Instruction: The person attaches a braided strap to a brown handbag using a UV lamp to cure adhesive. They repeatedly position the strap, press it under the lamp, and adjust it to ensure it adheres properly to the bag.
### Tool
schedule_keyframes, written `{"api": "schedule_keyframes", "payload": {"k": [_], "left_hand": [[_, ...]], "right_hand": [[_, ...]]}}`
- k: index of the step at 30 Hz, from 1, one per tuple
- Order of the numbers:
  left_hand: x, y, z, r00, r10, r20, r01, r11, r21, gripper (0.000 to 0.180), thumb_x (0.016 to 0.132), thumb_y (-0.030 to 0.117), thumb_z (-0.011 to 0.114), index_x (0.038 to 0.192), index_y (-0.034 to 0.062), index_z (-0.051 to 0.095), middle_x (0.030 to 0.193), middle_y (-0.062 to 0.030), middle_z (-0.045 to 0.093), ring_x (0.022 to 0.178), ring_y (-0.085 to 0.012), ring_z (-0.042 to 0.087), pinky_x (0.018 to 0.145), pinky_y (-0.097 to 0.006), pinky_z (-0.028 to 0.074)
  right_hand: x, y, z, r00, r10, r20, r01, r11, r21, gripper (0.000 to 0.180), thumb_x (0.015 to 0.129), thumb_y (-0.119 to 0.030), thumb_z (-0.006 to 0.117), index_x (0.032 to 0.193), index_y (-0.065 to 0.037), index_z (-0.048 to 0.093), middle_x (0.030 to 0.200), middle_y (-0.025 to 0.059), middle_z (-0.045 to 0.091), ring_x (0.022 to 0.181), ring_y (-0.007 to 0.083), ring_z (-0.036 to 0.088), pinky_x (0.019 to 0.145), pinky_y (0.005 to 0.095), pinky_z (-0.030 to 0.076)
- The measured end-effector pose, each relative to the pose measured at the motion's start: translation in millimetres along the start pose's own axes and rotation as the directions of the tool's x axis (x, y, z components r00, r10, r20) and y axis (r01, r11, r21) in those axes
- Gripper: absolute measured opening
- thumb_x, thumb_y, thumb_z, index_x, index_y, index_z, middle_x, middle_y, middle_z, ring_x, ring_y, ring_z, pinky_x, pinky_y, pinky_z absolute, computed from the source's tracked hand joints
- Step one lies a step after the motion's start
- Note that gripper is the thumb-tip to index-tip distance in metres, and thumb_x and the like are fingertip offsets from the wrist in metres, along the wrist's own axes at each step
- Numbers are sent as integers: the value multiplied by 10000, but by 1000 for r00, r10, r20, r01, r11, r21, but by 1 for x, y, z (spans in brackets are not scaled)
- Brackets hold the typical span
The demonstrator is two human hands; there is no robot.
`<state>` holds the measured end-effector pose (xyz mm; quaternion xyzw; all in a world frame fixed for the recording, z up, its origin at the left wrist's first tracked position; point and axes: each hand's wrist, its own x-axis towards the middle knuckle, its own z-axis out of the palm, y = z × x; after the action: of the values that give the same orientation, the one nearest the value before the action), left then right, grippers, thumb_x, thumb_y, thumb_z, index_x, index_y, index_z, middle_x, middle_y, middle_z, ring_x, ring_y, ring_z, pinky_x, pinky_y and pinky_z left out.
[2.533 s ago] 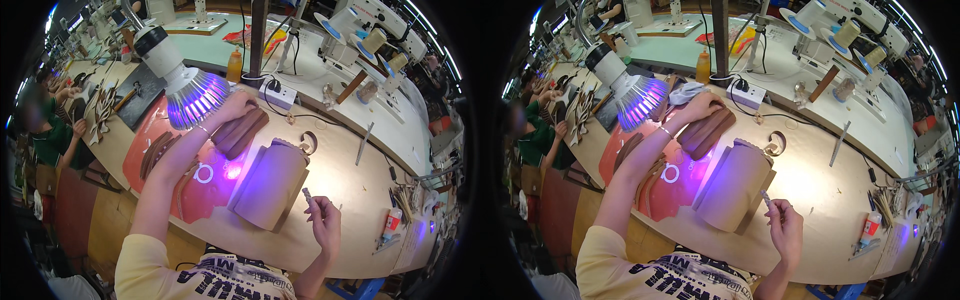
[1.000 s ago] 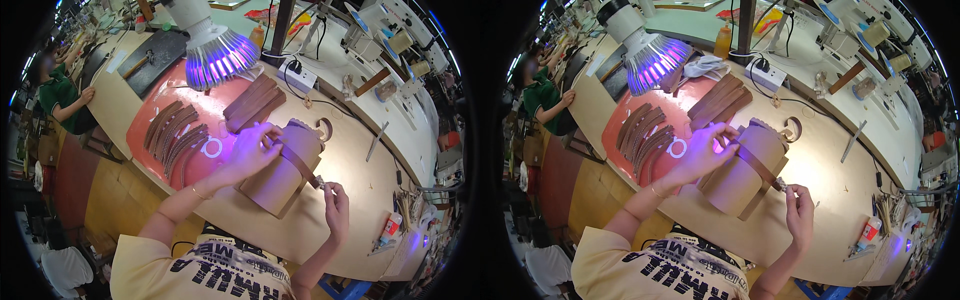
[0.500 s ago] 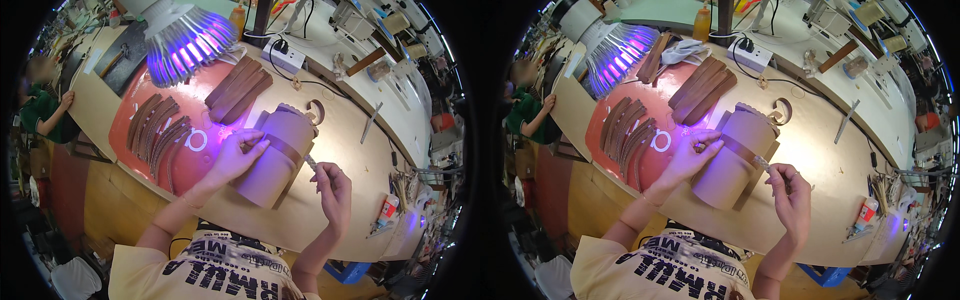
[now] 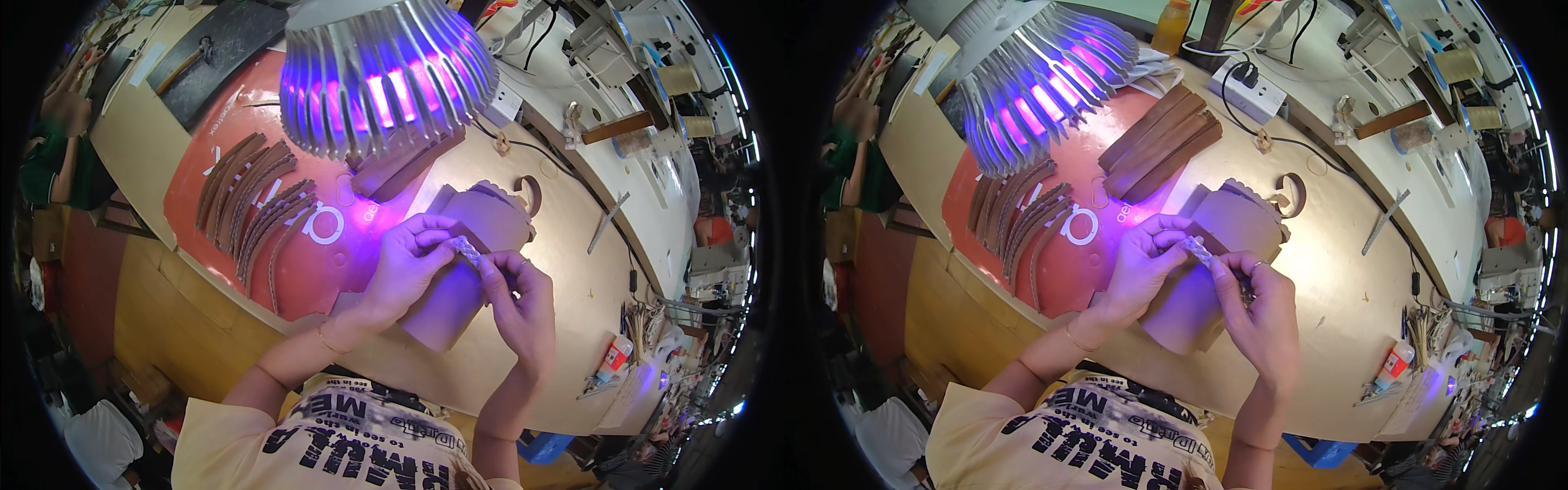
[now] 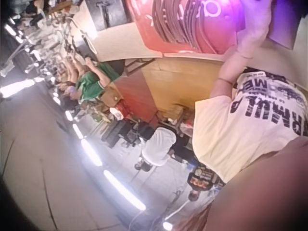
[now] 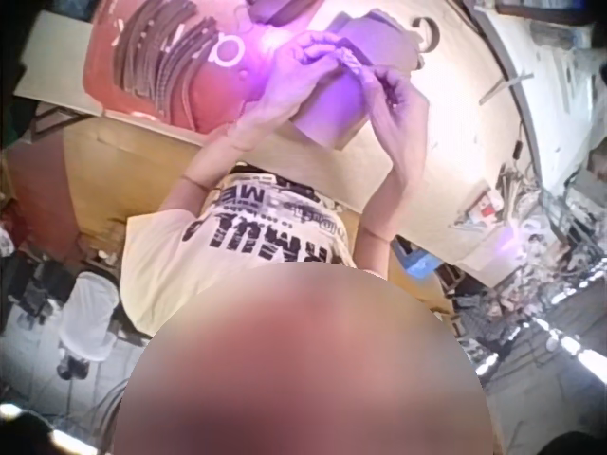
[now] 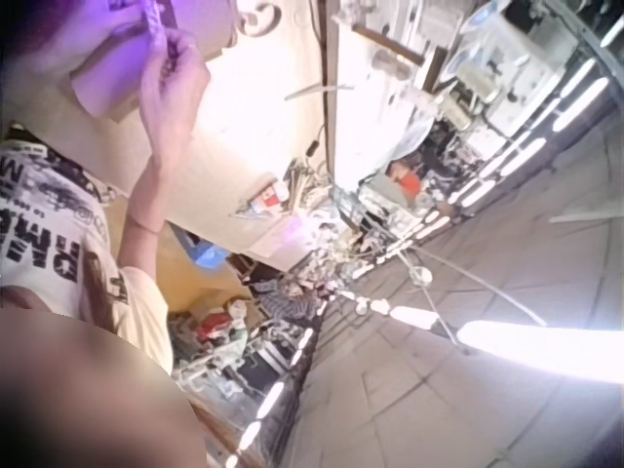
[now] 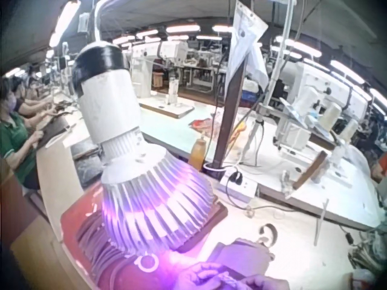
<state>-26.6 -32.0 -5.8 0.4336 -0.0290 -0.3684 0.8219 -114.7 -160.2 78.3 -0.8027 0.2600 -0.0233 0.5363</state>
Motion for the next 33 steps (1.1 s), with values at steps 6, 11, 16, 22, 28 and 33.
{"api": "schedule_keyframes", "payload": {"k": [6, 11, 16, 22, 28, 33], "left_hand": [[-5, 1, 4, 999, 41, -32, -44, 996, -74, 395, 940, -3, 585, 1308, -60, 452, 1090, -118, 676, 984, -121, 632, 869, -255, 519], [-7, 0, 5, 997, 67, -36, -68, 997, -47, 451, 952, -11, 562, 1378, -44, 417, 1153, -138, 672, 1012, -123, 643, 891, -249, 520], [-6, 0, 7, 995, 81, -50, -82, 997, -14, 490, 961, -11, 548, 1423, -29, 388, 1210, -159, 660, 1045, -128, 643, 922, -256, 514], [-7, 0, 6, 995, 88, -46, -87, 996, 27, 496, 964, -21, 534, 1437, -26, 384, 1234, -160, 652, 1088, -141, 632, 967, -281, 504], [-7, -1, 6, 993, 107, -44, -106, 994, 19, 495, 965, -30, 527, 1439, -31, 386, 1228, -158, 655, 1087, -136, 629, 976, -284, 501], [-7, 0, 6, 993, 108, -42, -106, 993, 50, 487, 965, -33, 523, 1434, -38, 392, 1230, -157, 653, 1085, -136, 629, 979, -286, 499]], "right_hand": [[9, -3, 12, 999, 24, -43, -26, 999, -39, 186, 962, -135, 625, 943, 43, 678, 610, -1, 554, 547, 38, 436, 497, 234, 356], [12, -1, 13, 999, 7, -53, -9, 999, -49, 196, 961, -142, 625, 939, 44, 680, 603, 11, 563, 528, 39, 429, 483, 236, 348], [14, 0, 14, 998, 11, -64, -14, 999, -39, 198, 961, -147, 626, 932, 41, 680, 593, 16, 562, 516, 40, 423, 478, 238, 345], [14, 0, 15, 996, 9, -83, -13, 999, -46, 193, 959, -145, 630, 923, 39, 677, 588, 21, 561, 508, 43, 416, 472, 241, 341], [13, -4, 13, 996, 78, -41, -81, 993, -86, 188, 985, -131, 605, 969, 49, 656, 736, -16, 598, 642, 32, 508, 567, 205, 422], [13, -4, 15, 995, 81, -62, -86, 993, -79, 189, 984, -133, 609, 964, 48, 659, 731, -17, 603, 637, 28, 509, 562, 201, 416]]}}
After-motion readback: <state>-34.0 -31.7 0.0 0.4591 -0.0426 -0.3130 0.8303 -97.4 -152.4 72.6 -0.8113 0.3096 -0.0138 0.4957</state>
